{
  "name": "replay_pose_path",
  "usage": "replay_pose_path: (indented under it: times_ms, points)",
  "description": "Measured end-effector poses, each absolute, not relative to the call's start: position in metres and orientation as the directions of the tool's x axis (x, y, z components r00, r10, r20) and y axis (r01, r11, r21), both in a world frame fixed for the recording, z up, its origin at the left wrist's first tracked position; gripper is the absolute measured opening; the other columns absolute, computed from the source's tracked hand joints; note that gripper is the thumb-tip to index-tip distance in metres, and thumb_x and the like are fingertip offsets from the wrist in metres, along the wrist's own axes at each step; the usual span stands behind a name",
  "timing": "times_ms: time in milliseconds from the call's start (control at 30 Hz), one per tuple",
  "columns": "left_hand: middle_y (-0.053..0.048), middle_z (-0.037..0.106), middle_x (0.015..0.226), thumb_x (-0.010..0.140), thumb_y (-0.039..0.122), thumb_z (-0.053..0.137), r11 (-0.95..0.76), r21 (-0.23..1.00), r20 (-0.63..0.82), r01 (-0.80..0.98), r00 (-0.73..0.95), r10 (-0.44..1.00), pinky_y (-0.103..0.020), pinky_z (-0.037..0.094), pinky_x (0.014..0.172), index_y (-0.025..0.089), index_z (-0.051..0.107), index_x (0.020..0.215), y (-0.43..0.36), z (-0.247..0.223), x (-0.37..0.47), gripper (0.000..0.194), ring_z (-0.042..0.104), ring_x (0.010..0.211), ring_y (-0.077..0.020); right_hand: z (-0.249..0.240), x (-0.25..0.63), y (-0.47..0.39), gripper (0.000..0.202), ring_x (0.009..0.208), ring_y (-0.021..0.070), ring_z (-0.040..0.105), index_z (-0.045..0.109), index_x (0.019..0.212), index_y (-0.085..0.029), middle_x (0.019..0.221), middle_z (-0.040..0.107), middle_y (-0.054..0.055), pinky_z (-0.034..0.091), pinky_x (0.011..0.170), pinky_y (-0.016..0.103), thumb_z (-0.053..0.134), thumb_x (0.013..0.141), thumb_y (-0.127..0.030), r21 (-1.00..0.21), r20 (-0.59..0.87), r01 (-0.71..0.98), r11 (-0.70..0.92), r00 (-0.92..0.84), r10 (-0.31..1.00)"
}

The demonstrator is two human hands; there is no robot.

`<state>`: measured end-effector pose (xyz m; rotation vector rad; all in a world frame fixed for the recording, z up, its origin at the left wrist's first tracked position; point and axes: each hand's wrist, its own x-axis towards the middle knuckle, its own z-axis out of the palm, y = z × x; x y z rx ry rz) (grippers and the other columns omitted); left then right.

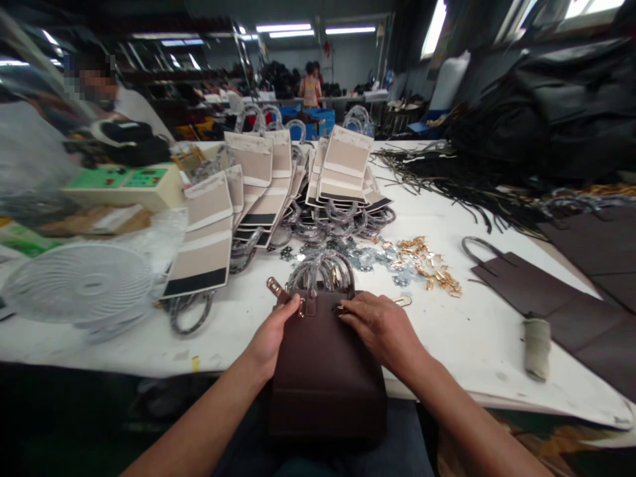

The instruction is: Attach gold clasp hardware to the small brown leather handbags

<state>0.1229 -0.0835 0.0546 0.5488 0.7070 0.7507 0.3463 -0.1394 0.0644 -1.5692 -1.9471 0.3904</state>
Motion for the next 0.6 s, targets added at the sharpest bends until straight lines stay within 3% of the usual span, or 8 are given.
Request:
replay_pose_path:
  times_ms: [200, 467, 600]
  points:
    - [-0.013, 0.080, 0.100, 0.087, 0.048, 0.077, 0.625, 0.650, -0.363, -0.431, 0.547, 0.755, -0.046, 0.059, 0.095, 0.015, 0.071, 0.121, -0.082, 0.050, 0.121, 0.047, 0.076, 0.097, -0.0317, 0.064, 0.344, -0.134, 0.027, 0.089, 0.0228, 0.068, 0.075, 0.119, -0.030, 0.108, 0.075, 0.005, 0.055, 0.081, 0.037, 0.055, 0.102, -0.037, -0.471, 0.292, 0.836, 0.281, -0.153, 0.944]
    - [-0.011, 0.080, 0.099, 0.088, 0.042, 0.077, 0.624, 0.623, -0.350, -0.471, 0.547, 0.761, -0.043, 0.059, 0.095, 0.015, 0.071, 0.121, -0.082, 0.044, 0.120, 0.044, 0.077, 0.096, -0.0298, 0.071, 0.338, -0.122, 0.030, 0.083, 0.0237, 0.067, 0.074, 0.118, -0.028, 0.101, 0.074, 0.006, 0.047, 0.069, 0.035, 0.048, 0.104, -0.037, -0.188, 0.208, 0.921, 0.340, -0.301, 0.931]
    - [-0.011, 0.080, 0.097, 0.088, 0.040, 0.077, 0.630, 0.606, -0.362, -0.485, 0.537, 0.762, -0.042, 0.060, 0.093, 0.014, 0.070, 0.121, -0.081, 0.045, 0.121, 0.043, 0.077, 0.094, -0.0299, 0.073, 0.339, -0.117, 0.032, 0.087, 0.0240, 0.067, 0.071, 0.120, -0.024, 0.101, 0.073, 0.008, 0.049, 0.072, 0.035, 0.046, 0.105, -0.034, -0.172, 0.177, 0.907, 0.385, -0.356, 0.918]
